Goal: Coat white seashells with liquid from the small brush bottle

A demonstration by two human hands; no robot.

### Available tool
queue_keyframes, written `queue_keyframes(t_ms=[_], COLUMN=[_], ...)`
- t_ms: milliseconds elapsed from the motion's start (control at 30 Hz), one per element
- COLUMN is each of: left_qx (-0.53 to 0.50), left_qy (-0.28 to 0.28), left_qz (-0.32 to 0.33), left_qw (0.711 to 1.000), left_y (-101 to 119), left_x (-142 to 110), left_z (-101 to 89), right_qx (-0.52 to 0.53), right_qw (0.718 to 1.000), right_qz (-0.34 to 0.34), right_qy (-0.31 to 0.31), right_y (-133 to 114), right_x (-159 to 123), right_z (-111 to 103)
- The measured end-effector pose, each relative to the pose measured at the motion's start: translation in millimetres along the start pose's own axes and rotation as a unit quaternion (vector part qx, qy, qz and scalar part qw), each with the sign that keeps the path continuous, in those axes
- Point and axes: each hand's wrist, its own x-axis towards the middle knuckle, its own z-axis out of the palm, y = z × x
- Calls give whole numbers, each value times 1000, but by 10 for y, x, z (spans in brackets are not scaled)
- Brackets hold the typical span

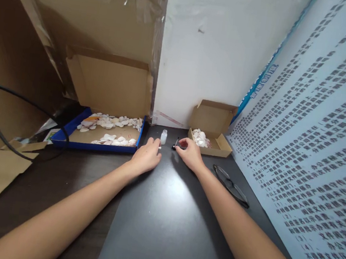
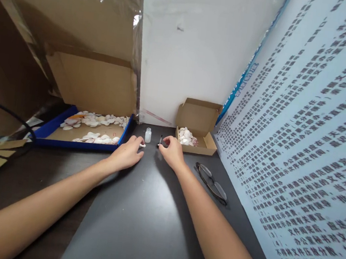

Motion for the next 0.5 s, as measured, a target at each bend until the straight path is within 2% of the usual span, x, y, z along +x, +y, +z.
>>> queue_keyframes(t_ms=[133, 267, 400, 467, 500], left_qx=[-14, -31, -90, -134, -153], left_qy=[-6, -14, -21, -13, 15], left_qz=[30, 44, 41, 31, 18], left_qw=[999, 998, 995, 990, 988], left_y=[-33, -63, -27, -33, -52], left_x=[-257, -438, -708, -980, -1151], left_z=[-43, -111, -378, -562, -640], right_qx=[5, 28, 55, 66, 64], right_qw=[1000, 999, 998, 994, 992], right_qz=[10, -15, -27, -37, -49], right_qy=[0, -12, 14, 73, 97], right_y=[-181, -517, -825, -888, -891], right_x=[-345, -849, -1403, -1748, -1942], right_z=[-318, -705, -1125, -1327, -1417])
